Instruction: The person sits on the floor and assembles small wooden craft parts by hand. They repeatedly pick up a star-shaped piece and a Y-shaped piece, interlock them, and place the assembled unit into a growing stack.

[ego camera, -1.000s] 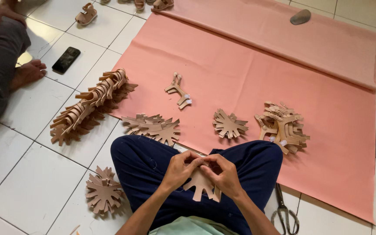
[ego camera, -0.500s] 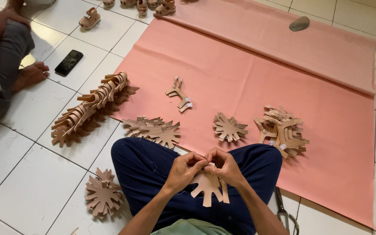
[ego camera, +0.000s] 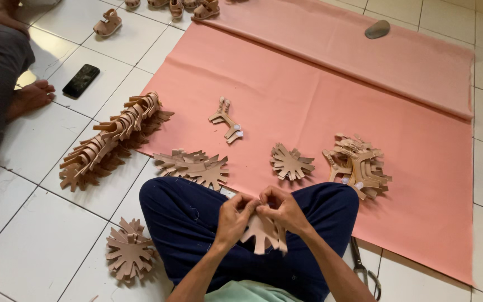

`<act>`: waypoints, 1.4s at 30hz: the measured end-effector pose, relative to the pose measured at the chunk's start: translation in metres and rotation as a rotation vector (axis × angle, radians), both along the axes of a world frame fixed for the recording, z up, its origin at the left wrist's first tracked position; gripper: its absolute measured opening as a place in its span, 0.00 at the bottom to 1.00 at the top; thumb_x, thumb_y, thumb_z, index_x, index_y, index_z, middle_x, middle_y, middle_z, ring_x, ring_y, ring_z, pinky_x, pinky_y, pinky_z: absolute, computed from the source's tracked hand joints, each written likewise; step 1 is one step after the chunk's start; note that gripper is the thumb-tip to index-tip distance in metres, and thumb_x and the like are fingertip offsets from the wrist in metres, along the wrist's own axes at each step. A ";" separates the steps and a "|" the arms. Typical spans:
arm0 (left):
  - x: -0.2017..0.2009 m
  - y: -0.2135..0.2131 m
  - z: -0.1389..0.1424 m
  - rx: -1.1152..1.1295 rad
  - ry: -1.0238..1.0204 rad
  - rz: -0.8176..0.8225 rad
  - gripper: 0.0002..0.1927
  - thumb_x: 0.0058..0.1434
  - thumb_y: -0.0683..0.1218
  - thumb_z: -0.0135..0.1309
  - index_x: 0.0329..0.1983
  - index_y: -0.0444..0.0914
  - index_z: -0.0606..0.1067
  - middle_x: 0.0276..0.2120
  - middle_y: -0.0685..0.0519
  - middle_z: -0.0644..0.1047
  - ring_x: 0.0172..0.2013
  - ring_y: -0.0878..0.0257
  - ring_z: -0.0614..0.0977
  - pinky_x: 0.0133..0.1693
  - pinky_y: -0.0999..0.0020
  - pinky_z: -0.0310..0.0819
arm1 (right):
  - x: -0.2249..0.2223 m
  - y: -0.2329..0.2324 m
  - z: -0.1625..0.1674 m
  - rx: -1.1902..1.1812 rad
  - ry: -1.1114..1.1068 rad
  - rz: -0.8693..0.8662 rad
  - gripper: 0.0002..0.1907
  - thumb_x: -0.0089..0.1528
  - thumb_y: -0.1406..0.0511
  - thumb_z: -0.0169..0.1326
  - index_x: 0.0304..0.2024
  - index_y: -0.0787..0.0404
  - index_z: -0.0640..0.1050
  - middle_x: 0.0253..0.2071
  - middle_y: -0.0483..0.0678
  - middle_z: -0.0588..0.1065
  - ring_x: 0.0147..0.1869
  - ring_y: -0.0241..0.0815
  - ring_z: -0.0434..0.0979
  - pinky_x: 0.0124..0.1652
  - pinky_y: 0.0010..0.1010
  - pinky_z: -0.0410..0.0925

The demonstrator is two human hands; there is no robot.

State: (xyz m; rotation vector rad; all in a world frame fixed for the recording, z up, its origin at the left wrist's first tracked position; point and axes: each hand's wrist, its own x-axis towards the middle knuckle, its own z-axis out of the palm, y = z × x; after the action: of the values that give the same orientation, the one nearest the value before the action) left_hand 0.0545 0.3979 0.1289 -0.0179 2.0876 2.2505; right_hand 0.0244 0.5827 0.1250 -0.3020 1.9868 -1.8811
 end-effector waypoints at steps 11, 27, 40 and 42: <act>-0.007 -0.009 0.001 -0.193 0.050 0.073 0.08 0.66 0.44 0.59 0.40 0.32 0.81 0.28 0.51 0.83 0.28 0.69 0.81 0.31 0.72 0.78 | 0.008 -0.017 0.034 0.302 0.275 -0.184 0.10 0.57 0.67 0.66 0.37 0.66 0.83 0.29 0.46 0.81 0.31 0.29 0.78 0.32 0.23 0.72; -0.035 -0.017 0.051 -0.052 0.012 -0.161 0.12 0.68 0.43 0.57 0.52 0.34 0.80 0.36 0.50 0.85 0.26 0.68 0.75 0.27 0.75 0.68 | -0.008 0.003 0.068 0.273 0.519 -0.163 0.23 0.58 0.64 0.68 0.52 0.65 0.77 0.43 0.49 0.81 0.45 0.34 0.82 0.45 0.24 0.76; -0.036 -0.012 0.063 -0.185 0.259 -0.086 0.12 0.66 0.41 0.59 0.53 0.36 0.81 0.41 0.49 0.86 0.43 0.67 0.87 0.44 0.74 0.82 | -0.015 0.018 0.076 0.744 1.258 -0.010 0.18 0.60 0.70 0.62 0.53 0.62 0.76 0.44 0.48 0.78 0.49 0.47 0.80 0.52 0.37 0.68; -0.039 -0.009 0.063 -0.123 0.306 -0.089 0.13 0.66 0.41 0.58 0.54 0.35 0.81 0.43 0.48 0.86 0.44 0.67 0.87 0.47 0.73 0.83 | -0.020 0.019 0.075 0.764 1.292 -0.044 0.18 0.63 0.68 0.63 0.54 0.62 0.75 0.45 0.49 0.78 0.49 0.47 0.79 0.52 0.38 0.69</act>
State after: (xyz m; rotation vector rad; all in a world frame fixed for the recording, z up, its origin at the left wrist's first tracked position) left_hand 0.0156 0.3893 0.1923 0.4302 2.3171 2.1854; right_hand 0.0048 0.6017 0.2002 -1.4741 3.2634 -0.6973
